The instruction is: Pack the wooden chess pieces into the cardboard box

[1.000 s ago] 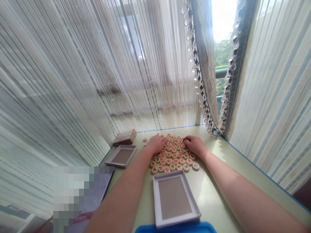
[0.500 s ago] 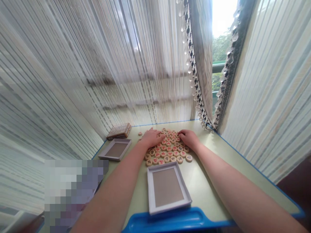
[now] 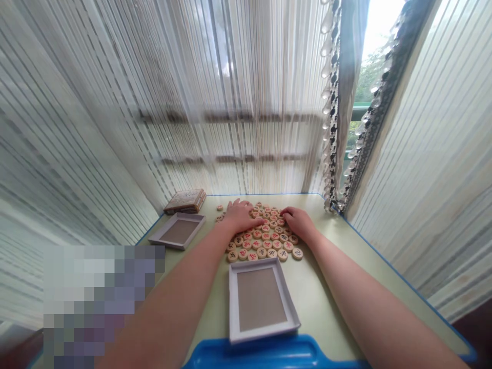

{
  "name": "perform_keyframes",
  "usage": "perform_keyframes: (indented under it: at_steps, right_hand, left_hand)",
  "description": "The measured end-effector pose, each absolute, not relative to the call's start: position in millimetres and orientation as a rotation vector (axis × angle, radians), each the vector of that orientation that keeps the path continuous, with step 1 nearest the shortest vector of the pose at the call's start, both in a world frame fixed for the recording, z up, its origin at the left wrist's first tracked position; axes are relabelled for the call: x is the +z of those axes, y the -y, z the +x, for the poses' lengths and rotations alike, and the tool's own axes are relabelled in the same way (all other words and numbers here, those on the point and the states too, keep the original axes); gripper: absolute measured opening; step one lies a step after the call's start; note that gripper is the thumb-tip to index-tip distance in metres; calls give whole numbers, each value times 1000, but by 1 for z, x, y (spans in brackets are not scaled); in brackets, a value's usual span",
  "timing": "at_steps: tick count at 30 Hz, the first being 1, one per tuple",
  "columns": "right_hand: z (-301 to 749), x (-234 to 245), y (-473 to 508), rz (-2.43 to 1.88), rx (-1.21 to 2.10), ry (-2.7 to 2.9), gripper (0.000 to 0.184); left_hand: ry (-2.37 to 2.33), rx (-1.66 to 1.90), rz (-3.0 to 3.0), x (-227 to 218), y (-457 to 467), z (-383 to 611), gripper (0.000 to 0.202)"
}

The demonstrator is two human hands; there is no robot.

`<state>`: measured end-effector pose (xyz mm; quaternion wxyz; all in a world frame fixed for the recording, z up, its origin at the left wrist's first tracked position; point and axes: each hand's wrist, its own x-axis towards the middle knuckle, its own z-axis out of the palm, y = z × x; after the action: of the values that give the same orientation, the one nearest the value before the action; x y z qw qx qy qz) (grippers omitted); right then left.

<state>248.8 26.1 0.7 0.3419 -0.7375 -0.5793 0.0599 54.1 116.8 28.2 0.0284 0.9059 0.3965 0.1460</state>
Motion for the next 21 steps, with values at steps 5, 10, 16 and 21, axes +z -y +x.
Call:
perform_keyframes:
  at_steps: [5,10,16,21]
  right_hand:
    - [248,1,-27,-1907,152,1517,29]
    - [249,-1,-30,-1914,167,1506,28]
    - [249,-3,-31,-1872,180,1508,27]
    - [250,-4,-32,-1864,182,1505,27]
  left_hand:
    - [-1104,423,2881,33,-110,55,50]
    - [-1122,411,2864,34,-111,54,52]
    - [-1205,374,2743,34,-118,48,64]
    - [-1368,465,2753,30,-128,43,61]
